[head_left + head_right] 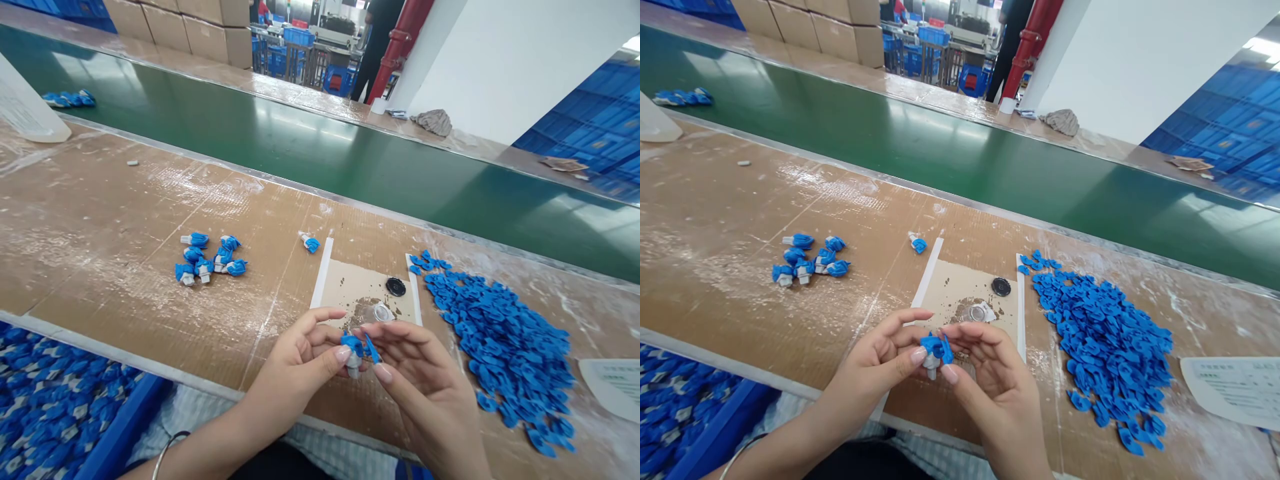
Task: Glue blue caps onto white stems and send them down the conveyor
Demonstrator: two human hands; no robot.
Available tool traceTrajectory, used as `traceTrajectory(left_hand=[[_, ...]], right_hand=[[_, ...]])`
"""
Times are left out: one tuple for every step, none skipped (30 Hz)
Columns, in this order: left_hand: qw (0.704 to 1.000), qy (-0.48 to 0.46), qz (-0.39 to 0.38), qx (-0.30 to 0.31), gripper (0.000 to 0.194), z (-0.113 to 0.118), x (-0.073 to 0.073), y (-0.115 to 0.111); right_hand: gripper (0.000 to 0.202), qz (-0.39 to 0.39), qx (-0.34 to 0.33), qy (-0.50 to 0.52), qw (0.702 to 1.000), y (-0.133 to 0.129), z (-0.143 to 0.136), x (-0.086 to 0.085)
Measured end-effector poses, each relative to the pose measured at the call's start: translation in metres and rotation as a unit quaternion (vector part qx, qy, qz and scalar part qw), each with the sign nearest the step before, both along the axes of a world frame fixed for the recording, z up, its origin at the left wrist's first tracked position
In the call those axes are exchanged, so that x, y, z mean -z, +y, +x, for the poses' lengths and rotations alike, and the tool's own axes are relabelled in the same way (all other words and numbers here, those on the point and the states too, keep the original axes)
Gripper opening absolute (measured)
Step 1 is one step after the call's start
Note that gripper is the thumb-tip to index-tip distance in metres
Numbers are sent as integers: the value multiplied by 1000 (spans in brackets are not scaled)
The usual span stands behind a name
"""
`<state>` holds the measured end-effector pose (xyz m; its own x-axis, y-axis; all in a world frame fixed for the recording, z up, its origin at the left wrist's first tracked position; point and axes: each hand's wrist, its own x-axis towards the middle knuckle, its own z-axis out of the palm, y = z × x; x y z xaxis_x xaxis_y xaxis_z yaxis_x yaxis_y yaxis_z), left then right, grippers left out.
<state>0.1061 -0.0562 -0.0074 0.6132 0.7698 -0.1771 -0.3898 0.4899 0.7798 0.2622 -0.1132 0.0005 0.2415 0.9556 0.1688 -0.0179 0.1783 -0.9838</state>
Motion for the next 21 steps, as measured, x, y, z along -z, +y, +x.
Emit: traceTrajectory(left_hand=[[1000,0,-1,-1,36,0,0,0],[1000,2,-1,-1,36,0,-1,0],[1000,6,-2,-2,36,0,-1,0],[1000,10,-3,-4,37,-1,-2,0],[1000,15,-5,-6,37,0,-2,0],[1000,19,-7,-8,37,0,-3,0],[1000,22,-11,-9,39,0,-3,-1],[1000,23,-16,-8,41,1,-3,0],[999,25,-23,-7,44,1,-4,0],[999,28,-29,-7,45,2,-4,1],[999,36,-32,-6,46,1,-5,2],[998,47,-30,-6,45,0,-6,3],[998,61,-22,-9,42,-2,-7,5],[997,79,-6,-12,40,-5,-7,7],[994,103,18,-21,39,-9,-8,10],[989,131,53,-35,37,-14,-8,13],[979,168,99,-55,34,-19,-7,16],[960,215,159,-81,30,-26,-5,20],[928,269,235,-108,26,-33,-3,25],[879,323,326,-132,23,-40,0,31],[814,370,423,-146,21,-48,3,37]], right_hand=[[29,1,3,-10,1000,0,-1,0],[29,1,5,-24,1000,-1,-1,0],[28,2,9,-41,999,-1,-2,0],[28,4,14,-62,998,-1,-3,2],[27,8,22,-85,996,-1,-4,3],[28,15,28,-112,993,-1,-5,5],[28,26,34,-143,989,-1,-7,6],[29,40,34,-177,983,-1,-9,8],[30,60,30,-213,975,-1,-11,8],[32,86,18,-249,964,-1,-13,8],[35,110,-2,-283,953,-1,-15,7],[37,129,-29,-313,940,-1,-16,4],[39,140,-57,-339,929,0,-15,2],[39,143,-74,-362,918,1,-11,-2],[38,139,-75,-385,909,4,-4,-5],[34,130,-53,-409,902,9,7,-8],[29,121,-8,-433,893,15,20,-11],[21,107,48,-463,879,23,37,-12],[15,78,107,-489,862,33,55,-13],[17,44,153,-520,839,44,74,-12],[21,-14,167,-559,812,56,92,-10]])
